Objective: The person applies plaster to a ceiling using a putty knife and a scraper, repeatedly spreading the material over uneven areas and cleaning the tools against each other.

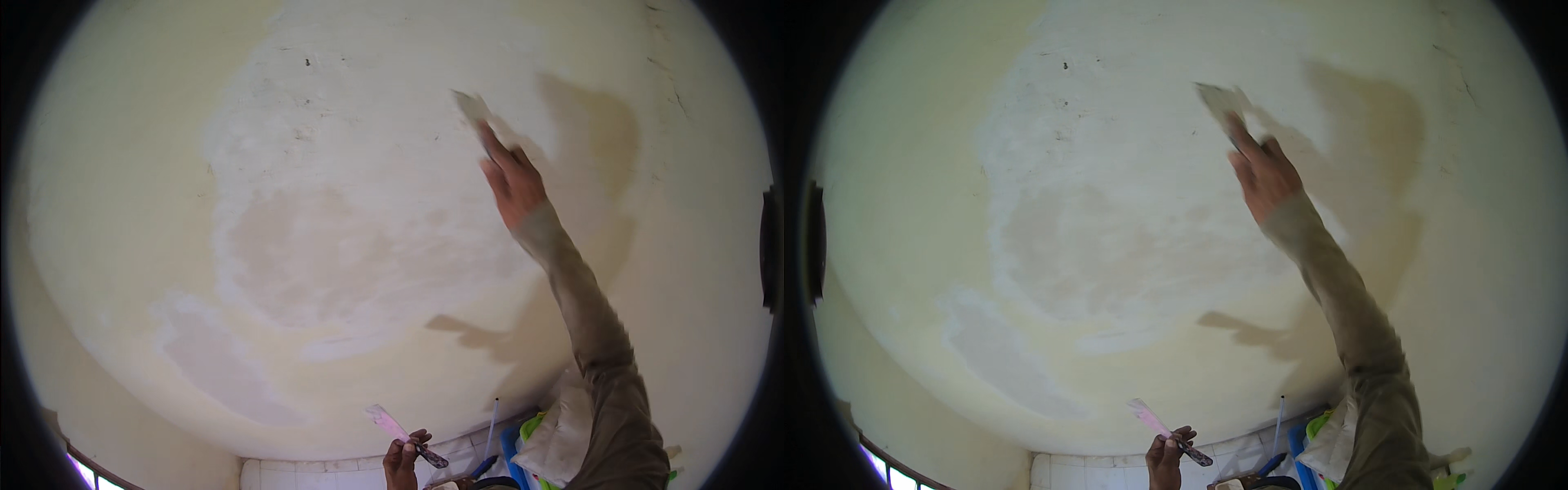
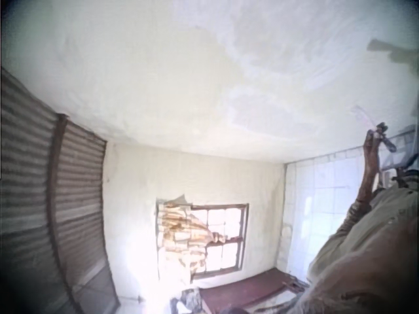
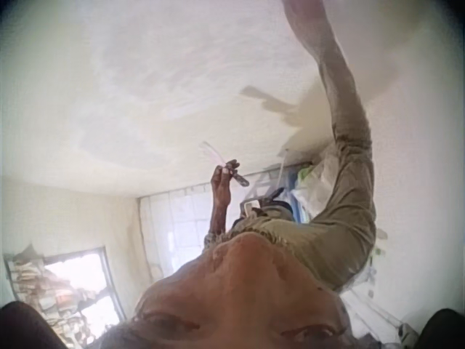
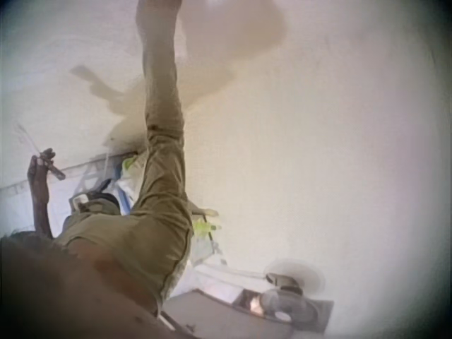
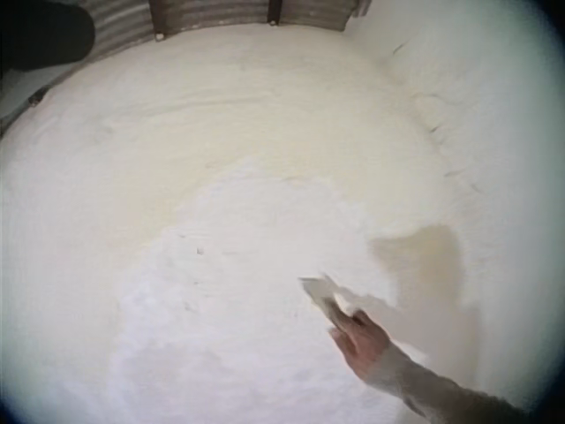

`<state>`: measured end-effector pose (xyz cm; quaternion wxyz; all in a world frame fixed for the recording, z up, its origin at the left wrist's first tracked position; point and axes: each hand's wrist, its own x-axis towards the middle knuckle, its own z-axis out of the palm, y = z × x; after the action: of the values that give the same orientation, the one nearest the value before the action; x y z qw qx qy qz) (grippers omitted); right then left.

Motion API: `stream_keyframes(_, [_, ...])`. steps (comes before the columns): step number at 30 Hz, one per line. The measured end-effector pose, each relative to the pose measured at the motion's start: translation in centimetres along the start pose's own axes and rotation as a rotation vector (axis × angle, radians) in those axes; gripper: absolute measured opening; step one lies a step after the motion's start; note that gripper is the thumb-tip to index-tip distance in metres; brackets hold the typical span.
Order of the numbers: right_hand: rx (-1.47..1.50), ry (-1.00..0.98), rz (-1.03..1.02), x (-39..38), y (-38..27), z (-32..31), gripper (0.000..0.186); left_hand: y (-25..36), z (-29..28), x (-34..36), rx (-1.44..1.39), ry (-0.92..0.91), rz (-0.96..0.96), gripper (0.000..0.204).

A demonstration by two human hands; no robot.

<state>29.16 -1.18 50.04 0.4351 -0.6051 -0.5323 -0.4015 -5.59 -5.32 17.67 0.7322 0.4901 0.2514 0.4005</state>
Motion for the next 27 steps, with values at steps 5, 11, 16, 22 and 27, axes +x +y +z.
stream_keyframes(5, [-0.497,-0.032,0.047,2.9,1.4,8.7,0.067,-1.8,0.3,0.9,0.001,-0.017,-0.012,0.026])
stream_keyframes(11, [-0.362,-0.416,0.279,-6.1,0.1,9.7,0.072,-1.6,-1.7,0.4,0.013,0.072,-0.033,0.023])
stream_keyframes(16, [-0.336,-0.407,0.196,-8.7,-0.3,4.2,0.065,-3.2,-4.0,-0.7,0.032,0.081,0.029,0.023])
stream_keyframes(22, [-0.42,-0.209,0.131,2.1,-1.5,0.7,0.055,-3.4,-5.7,-2.4,0.041,0.142,0.005,0.026])
stream_keyframes(27, [-0.511,-0.318,0.303,4.5,1.0,2.7,0.051,-3.7,-5.5,-2.7,0.048,0.121,-0.034,0.03])
